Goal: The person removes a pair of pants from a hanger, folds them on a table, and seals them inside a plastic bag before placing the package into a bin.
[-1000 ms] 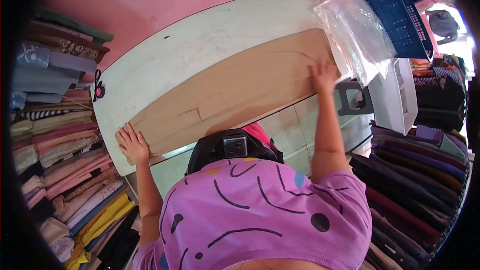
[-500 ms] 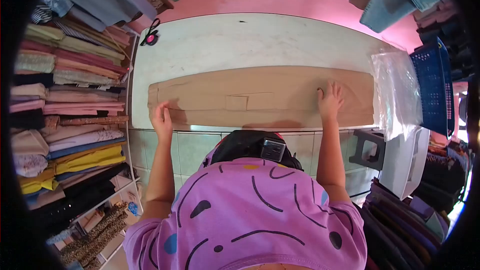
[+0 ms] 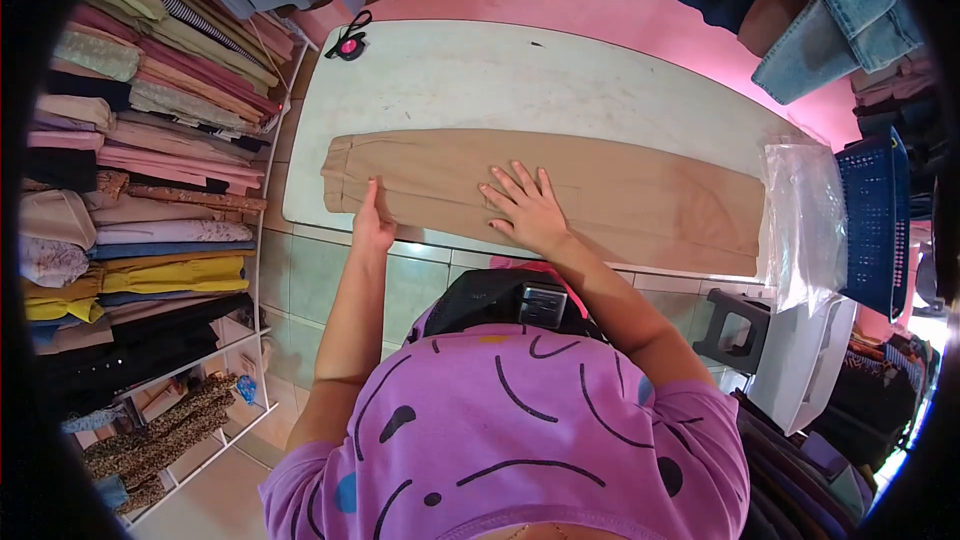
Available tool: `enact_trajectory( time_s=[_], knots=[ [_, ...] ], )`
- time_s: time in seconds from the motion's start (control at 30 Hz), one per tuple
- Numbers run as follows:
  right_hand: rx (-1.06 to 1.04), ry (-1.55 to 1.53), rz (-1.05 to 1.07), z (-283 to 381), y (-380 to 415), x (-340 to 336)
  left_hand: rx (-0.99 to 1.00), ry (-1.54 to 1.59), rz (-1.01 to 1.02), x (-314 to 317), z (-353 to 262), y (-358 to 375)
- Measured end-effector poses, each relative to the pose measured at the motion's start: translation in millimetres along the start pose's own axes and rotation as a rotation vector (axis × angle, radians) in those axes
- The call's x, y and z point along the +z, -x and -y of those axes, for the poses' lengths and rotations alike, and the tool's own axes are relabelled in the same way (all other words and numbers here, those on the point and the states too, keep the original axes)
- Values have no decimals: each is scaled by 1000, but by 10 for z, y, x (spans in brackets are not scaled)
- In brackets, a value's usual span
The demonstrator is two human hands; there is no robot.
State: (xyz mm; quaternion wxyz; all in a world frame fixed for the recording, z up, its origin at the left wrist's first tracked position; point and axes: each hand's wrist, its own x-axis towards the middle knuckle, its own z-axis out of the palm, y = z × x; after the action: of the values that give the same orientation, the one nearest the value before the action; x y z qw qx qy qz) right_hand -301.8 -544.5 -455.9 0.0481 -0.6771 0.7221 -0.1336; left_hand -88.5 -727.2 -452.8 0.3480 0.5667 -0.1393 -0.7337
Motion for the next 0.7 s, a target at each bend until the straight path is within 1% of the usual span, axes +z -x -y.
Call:
enact_trajectory(
  time_s=[0.07, 0.1, 0.17, 0.2, 0.27, 0.3, 0.33, 0.37, 0.4, 0.43, 0.47, 0.5, 0.53, 0.57, 0.6, 0.63, 0.67, 0.7],
  knots=[
    [-8, 11, 7, -8, -10, -15, 144, 47, 16, 117, 93, -91],
    [2, 20, 3, -47, -9, 18, 139, 44, 28, 155, 136, -109],
    [-2, -125, -33, -142, 9, 126, 515, -16, 37, 401, 118, 165],
    [14, -120, -36, -198, 13, 108, 507, -23, 51, 519, 103, 337],
    [243, -1296, -69, -329, 53, 43, 829, -444, 255, 723, 82, 726],
    [259, -1295, -75, -330, 106, -152, 792, -567, 433, 781, 119, 897],
    [292, -1616, -174, -306, 161, -492, 748, -686, 612, 837, 152, 1034],
    [318, -1933, -285, -345, 238, -697, 963, -895, 844, 932, 145, 1117],
    [37, -2314, -294, -522, 372, -679, 1183, -1097, 1081, 1030, 154, 1152],
    [-302, -2663, -295, -702, 530, -669, 1180, -1094, 1099, 1103, 210, 1147],
    [-300, -2654, -319, -775, 681, -752, 1225, -1232, 1204, 1167, 282, 1133],
    [132, -2512, -482, -820, 845, -839, 1269, -1370, 1311, 1209, 355, 1111],
    [540, -2313, -627, -863, 993, -903, 1265, -1366, 1338, 1203, 455, 1033],
    [547, -2306, -655, -957, 1153, -808, 1359, -1542, 1306, 1162, 583, 898],
    [651, -2282, -616, -1076, 1315, -609, 1455, -1717, 1262, 1122, 697, 771],
    [754, -2256, -574, -1147, 1430, -501, 1456, -1712, 1289, 1064, 782, 668],
    [760, -2252, -597, -1140, 1424, -524, 1424, -1817, 1299, 1008, 835, 602],
    [903, -2072, -589, -1129, 1358, -510, 1390, -1926, 1303, 958, 881, 528]
  ],
)
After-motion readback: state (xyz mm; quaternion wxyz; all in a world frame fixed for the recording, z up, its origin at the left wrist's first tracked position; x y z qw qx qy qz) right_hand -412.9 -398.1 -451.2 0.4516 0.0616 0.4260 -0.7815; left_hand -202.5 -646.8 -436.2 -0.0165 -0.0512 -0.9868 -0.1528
